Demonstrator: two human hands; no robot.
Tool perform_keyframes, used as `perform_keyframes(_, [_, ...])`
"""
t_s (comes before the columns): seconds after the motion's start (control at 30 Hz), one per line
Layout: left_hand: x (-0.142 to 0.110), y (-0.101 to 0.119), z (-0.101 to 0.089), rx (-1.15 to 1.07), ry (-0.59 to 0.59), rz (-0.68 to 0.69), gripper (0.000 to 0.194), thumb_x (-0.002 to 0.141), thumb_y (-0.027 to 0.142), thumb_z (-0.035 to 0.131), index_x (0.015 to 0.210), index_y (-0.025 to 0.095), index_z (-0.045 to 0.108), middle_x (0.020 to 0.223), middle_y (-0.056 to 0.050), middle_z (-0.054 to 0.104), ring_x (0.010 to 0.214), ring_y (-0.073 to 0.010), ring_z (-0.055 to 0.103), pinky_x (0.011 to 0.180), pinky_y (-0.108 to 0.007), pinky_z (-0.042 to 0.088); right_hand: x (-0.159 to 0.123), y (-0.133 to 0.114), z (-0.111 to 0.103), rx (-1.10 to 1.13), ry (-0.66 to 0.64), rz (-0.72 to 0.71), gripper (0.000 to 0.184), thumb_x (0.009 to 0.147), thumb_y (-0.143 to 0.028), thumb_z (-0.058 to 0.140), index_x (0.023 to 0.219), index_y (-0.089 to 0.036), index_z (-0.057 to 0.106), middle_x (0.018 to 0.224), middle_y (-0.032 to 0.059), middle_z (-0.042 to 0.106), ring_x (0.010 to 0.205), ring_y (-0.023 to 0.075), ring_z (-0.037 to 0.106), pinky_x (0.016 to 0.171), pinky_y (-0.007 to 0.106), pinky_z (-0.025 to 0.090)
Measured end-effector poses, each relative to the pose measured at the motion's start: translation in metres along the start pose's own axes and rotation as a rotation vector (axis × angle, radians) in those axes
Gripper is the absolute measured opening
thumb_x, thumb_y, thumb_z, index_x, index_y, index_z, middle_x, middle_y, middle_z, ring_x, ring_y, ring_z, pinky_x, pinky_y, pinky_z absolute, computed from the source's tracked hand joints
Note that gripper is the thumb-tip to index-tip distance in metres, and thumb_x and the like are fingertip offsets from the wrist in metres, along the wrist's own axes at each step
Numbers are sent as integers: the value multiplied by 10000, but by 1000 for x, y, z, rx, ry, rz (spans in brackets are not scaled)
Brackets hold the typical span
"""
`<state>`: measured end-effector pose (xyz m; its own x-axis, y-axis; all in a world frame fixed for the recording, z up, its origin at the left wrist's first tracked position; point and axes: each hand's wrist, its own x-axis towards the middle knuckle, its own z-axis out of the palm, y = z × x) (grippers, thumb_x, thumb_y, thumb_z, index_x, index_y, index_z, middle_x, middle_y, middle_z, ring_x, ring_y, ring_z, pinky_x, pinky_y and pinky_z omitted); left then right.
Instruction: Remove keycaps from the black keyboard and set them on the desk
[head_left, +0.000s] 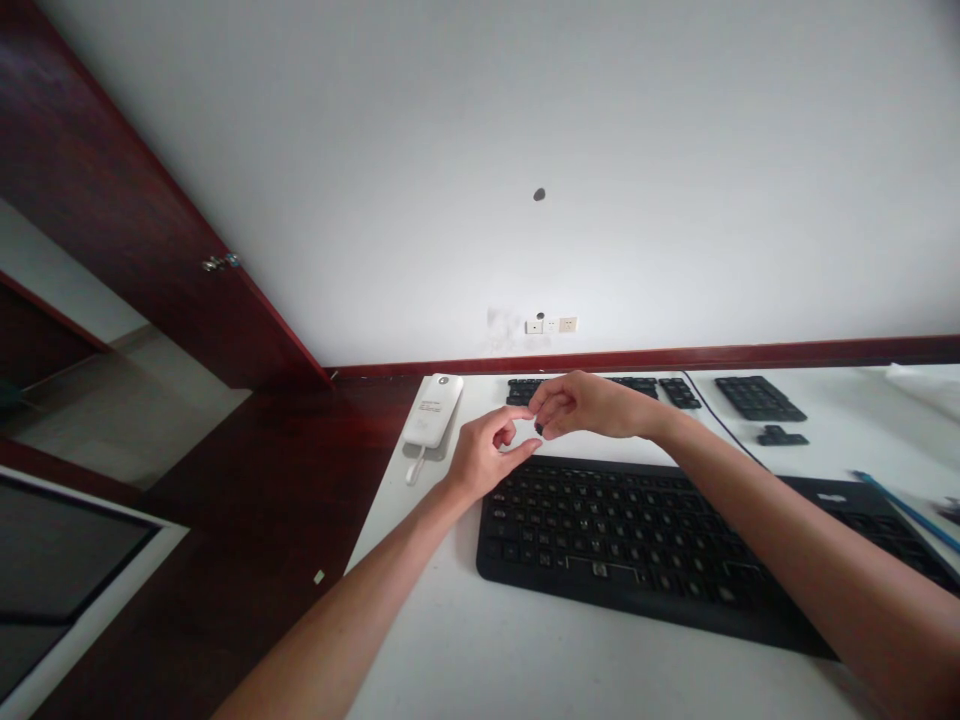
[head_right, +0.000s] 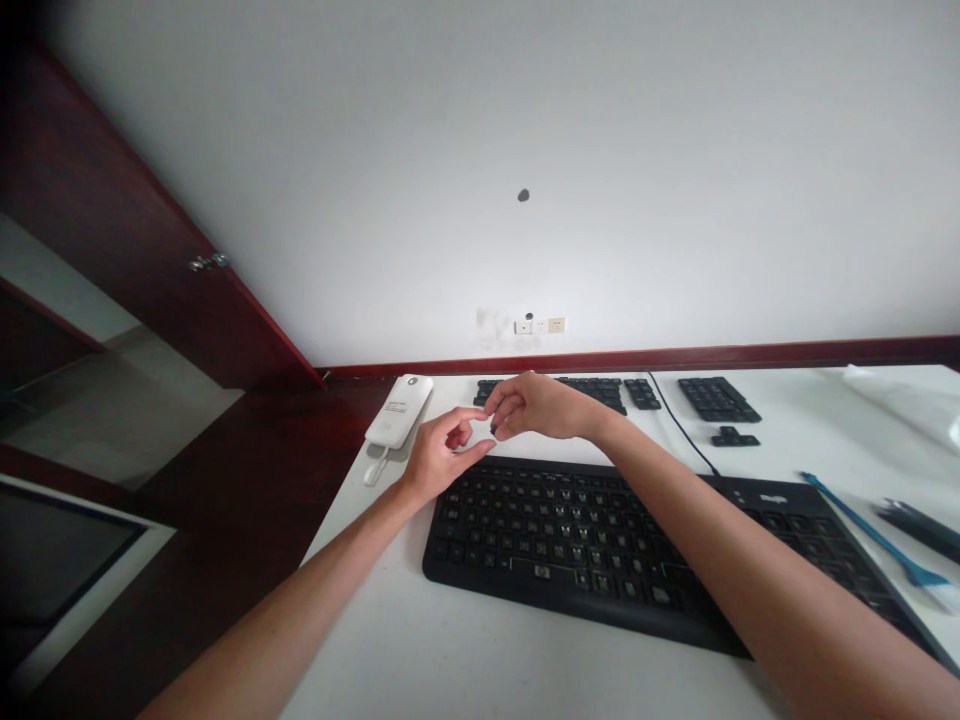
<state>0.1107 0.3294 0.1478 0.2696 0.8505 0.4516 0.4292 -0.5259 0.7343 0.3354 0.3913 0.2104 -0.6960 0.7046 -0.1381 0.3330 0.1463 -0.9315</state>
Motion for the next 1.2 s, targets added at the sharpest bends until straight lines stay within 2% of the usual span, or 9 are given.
perform_keyframes(0.27, [-1, 2, 0, 113, -12, 67, 159, 924, 304, 699, 1048, 209, 730, 674, 40, 484, 623, -123, 451, 614, -242, 360, -7, -21, 13, -155, 44, -23, 352, 719, -294, 803, 1030, -161, 705, 892, 62, 783, 873, 224, 740, 800, 322, 550])
perform_keyframes(0.53, [-2, 2, 1, 140, 29, 85, 172, 931, 357, 713, 1025, 214, 707, 655, 49, 478, 601, -115, 443, 604, -232, 366, -13, -35, 16, -258, 98, -70, 219, 769, -224, 773, 975, -162, 732, 909, 53, 792, 880, 203, 742, 791, 286, 537])
perform_keyframes(0.7, [-1, -1, 3, 71, 69, 51, 224, 912, 343, 738, 1089, 229, 665, 658, 74, 465, 580, -97, 422, 598, -214, 374, -21, -41, 10, -512, 128, -64, 227, 787, -134, 734, 1006, -172, 783, 905, 41, 802, 865, 202, 746, 774, 278, 537])
perform_keyframes(0.8, [0, -4, 3, 15, 89, -24, 173, 920, 288, 694, 1073, 227, 643, 654, 79, 464, 580, -97, 435, 605, -211, 388, -29, -46, 6, -622, 70, -2, 209, 807, -119, 706, 977, -177, 812, 913, 44, 812, 896, 219, 757, 784, 281, 540])
perform_keyframes(0.9, [2, -9, 1, -10, 77, -77, 138, 923, 263, 655, 1056, 224, 648, 645, 80, 450, 590, -101, 446, 608, -215, 384, -36, -53, 12, -687, -19, 9, 230, 798, -110, 702, 975, -189, 825, 963, 35, 817, 928, 224, 759, 802, 278, 532])
perform_keyframes(1.07, [3, -12, 0, 30, 3, -131, 101, 917, 263, 618, 977, 215, 685, 612, 80, 439, 581, -104, 437, 593, -229, 343, -36, -63, 38, -740, -197, 27, 282, 785, -90, 693, 1009, -184, 835, 889, 25, 812, 866, 208, 752, 775, 266, 508])
perform_keyframes(1.2, [4, -11, 0, 25, -22, -155, 107, 896, 261, 614, 939, 205, 694, 600, 76, 440, 573, -109, 423, 589, -238, 336, -34, -64, 54, -734, -289, 38, 285, 770, -92, 698, 998, -184, 843, 877, 22, 809, 831, 198, 738, 732, 260, 489])
